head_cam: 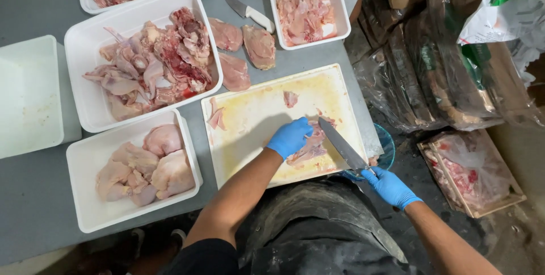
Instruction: Cutting and deboning raw chicken on a cutting board in a food preparation area.
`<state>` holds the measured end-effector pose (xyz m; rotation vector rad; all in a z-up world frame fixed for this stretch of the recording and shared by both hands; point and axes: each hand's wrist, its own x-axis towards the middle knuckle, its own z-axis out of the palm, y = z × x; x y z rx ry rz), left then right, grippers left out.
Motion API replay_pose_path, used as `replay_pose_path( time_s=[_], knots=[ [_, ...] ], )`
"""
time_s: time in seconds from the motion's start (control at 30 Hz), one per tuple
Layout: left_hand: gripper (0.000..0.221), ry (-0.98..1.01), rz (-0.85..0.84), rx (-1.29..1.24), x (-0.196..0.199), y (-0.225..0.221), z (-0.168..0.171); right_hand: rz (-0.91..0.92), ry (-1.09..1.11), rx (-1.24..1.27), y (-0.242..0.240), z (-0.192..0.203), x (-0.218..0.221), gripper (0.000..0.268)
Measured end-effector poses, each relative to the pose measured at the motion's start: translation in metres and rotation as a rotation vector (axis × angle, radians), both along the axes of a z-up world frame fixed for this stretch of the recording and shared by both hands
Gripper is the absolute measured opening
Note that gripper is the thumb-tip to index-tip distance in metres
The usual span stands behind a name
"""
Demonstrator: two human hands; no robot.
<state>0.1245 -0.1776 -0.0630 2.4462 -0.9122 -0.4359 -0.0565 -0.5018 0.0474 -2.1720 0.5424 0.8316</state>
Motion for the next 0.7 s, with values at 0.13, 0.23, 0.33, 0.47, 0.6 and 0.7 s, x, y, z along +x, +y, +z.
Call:
replay_pose_path(
  time_s=[0.13, 0.23, 0.33, 0.47, 0.6, 0.7],
  knots=[
    [0.006, -0.099, -0.061, 0.029, 0.005, -0.003, 0.014, 0.008, 0.066, 0.061, 0.003, -0.001, 0.006, 0.05],
    [0.011, -0.053, -0.05, 0.036, 0.006, -0.004, 0.013, -0.044, 0.123, 0.135, 0.004, -0.018, 0.004, 0.042],
    [0.008, 0.002, -0.034, 0.059, 0.009, -0.006, 0.012, -0.145, 0.156, 0.288, 0.02, -0.037, 0.01, 0.044],
    [0.01, -0.005, -0.069, 0.088, 0.012, -0.015, 0.011, -0.164, 0.158, 0.385, 0.076, -0.014, 0.047, 0.046],
    [0.01, 0.009, -0.046, 0.1, 0.02, -0.013, 0.009, -0.175, 0.217, 0.457, 0.093, 0.024, 0.056, 0.051],
    [0.008, 0.065, 0.005, 0.009, 0.026, -0.004, 0.039, -0.038, 0.309, 0.306, 0.048, 0.066, 0.041, 0.055]
  ],
)
